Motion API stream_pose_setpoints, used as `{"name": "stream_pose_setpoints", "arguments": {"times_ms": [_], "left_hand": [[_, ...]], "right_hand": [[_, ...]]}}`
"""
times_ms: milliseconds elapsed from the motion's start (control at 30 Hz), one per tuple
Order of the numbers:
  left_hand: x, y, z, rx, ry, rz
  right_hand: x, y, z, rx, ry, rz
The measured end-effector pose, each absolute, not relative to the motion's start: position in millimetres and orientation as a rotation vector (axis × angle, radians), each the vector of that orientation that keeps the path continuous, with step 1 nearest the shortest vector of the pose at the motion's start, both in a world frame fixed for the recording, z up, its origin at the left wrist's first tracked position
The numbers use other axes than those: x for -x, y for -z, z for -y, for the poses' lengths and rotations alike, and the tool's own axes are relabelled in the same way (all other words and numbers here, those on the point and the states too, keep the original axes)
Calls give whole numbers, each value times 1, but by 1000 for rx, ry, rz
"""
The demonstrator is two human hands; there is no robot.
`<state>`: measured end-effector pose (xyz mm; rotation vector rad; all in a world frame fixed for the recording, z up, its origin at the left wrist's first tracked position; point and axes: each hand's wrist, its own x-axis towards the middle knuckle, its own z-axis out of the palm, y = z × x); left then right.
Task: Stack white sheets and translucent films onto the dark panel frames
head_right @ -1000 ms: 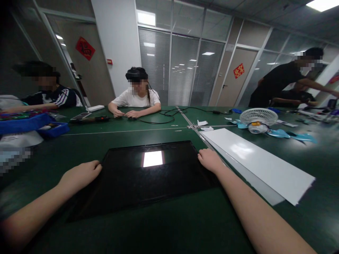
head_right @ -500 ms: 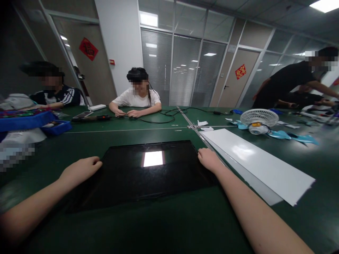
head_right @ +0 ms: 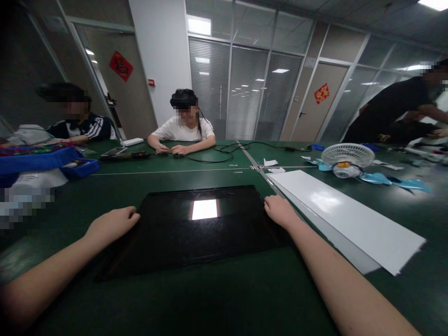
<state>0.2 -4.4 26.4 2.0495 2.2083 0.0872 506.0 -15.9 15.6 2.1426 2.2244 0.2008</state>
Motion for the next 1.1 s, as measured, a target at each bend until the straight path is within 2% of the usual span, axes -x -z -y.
{"name": "stream_pose_setpoints", "arguments": {"times_ms": [1100], "left_hand": [[1,-24,5,-2206,82,-2238]], "right_hand": [[-502,-29,22,-2218,-27,-2170]]}}
